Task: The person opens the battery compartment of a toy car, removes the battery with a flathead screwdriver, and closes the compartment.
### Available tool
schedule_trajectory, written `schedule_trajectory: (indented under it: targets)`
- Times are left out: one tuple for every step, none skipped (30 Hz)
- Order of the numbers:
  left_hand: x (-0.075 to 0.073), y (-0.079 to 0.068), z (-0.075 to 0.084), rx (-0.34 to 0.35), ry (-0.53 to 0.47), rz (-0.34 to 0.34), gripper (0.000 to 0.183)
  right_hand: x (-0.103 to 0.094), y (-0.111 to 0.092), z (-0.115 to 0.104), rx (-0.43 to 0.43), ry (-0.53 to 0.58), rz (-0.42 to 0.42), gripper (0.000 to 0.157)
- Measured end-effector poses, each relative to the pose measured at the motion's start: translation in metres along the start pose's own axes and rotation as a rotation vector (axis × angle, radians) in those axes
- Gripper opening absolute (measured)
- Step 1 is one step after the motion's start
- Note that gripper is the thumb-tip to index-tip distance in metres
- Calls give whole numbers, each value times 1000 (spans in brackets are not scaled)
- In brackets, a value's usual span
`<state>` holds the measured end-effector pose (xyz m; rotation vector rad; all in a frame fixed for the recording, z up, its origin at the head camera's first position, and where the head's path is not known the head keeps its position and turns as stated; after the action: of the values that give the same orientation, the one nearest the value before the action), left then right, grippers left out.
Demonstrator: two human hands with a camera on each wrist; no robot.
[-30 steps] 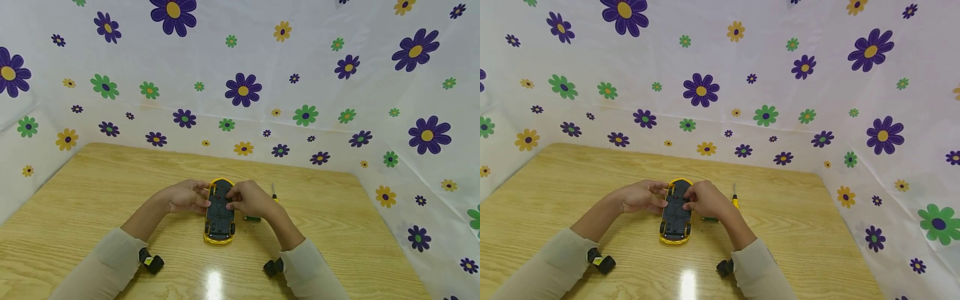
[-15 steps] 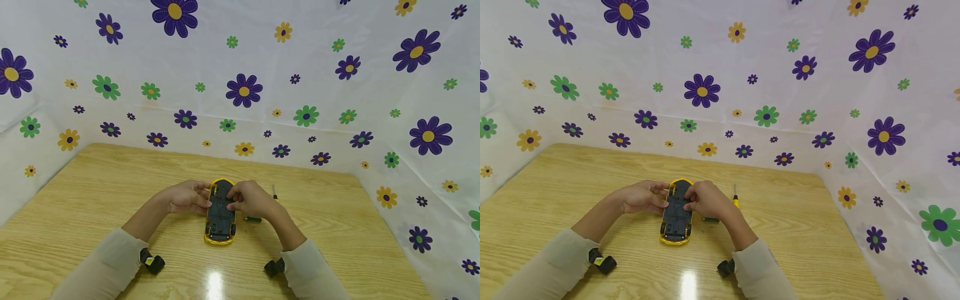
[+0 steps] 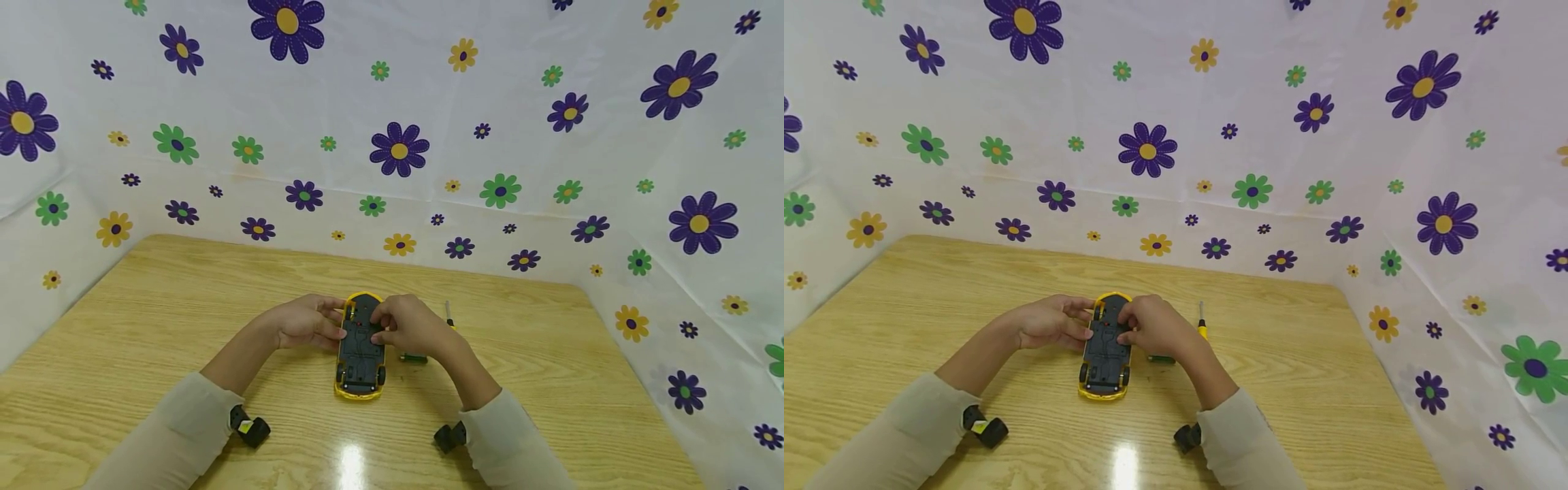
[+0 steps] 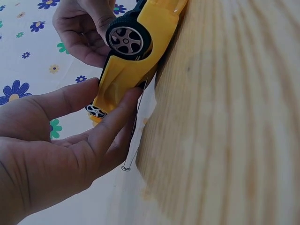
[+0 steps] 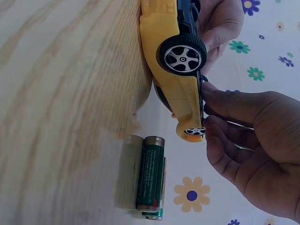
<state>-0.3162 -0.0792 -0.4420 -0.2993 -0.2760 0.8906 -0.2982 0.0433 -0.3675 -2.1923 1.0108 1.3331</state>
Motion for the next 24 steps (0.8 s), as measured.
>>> schedule_trajectory:
  targets:
    - [0, 0, 0, 0, 2, 0, 82, 0, 0, -1, -6, -8, -3, 21]
    - [0, 0, 0, 0, 3, 0, 82, 0, 1, -3, -9, -18, -5, 21]
    - [0, 0, 0, -1, 2, -1, 82, 0, 1, -4, -16, -25, -7, 21]
    - [0, 0, 0, -1, 1, -1, 82, 0, 2, -6, -23, -35, -8, 21]
    - [0, 0, 0, -1, 0, -2, 82, 0, 3, -7, -29, -42, -9, 20]
    - [0, -1, 0, -2, -4, -2, 82, 0, 3, -9, -35, -48, -10, 20]
    - [0, -1, 0, -2, -7, -4, 82, 1, 4, -11, -43, -54, -12, 20]
    - [0, -1, 0, -1, -11, -5, 82, 1, 5, -13, -50, -58, -14, 19]
    - [1, -1, 0, -1, -14, -8, 81, 2, 5, -15, -59, -62, -18, 19]
    - [1, 0, 0, 0, -15, -9, 81, 3, 6, -17, -68, -66, -22, 19]
    - [1, -1, 0, 0, -15, -9, 81, 4, 7, -19, -77, -67, -26, 19]
    - [1, 0, 0, -2, -18, -5, 81, 6, 7, -21, -84, -68, -32, 19]
    - [1, 0, 0, -1, -16, -5, 80, 7, 7, -22, -86, -66, -39, 19]
    - [1, 0, 0, -1, -14, -5, 80, 8, 8, -24, -86, -63, -45, 20]
    - [0, -1, 0, -2, -14, -1, 80, 10, 8, -25, -85, -62, -49, 20]
    - [0, -1, 0, -5, -16, 5, 79, 10, 8, -25, -81, -59, -51, 21]
    - [-1, -1, 0, -7, -17, 10, 79, 11, 8, -26, -75, -53, -52, 23]
    - [-1, -1, 0, -8, -18, 13, 78, 12, 8, -26, -67, -50, -52, 24]
    - [-1, -2, 1, -7, -16, 12, 78, 12, 8, -27, -61, -47, -49, 25]
    - [-2, -2, 1, -8, -18, 15, 77, 12, 8, -27, -58, -44, -46, 26]
    - [-3, -3, 1, -9, -21, 19, 77, 12, 8, -27, -55, -42, -43, 27]
    - [-3, -3, 1, -7, -20, 17, 76, 13, 8, -28, -51, -34, -41, 28]
    - [-3, -3, 2, -4, -18, 13, 76, 13, 8, -28, -47, -27, -39, 29]
    - [-3, -3, 3, 0, -17, 10, 75, 13, 7, -28, -41, -23, -36, 30]
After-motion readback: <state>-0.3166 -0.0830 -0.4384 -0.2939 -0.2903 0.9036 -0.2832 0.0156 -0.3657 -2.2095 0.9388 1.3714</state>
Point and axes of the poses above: each hand's wrist, its own y-axis towards the middle knuckle, its own x-axis out of the palm, z = x × y, the point moved 10 cm from there along y, towards the middle knuckle, and after that the axes turned 2 degrees about -x, right-handed, at the moved point
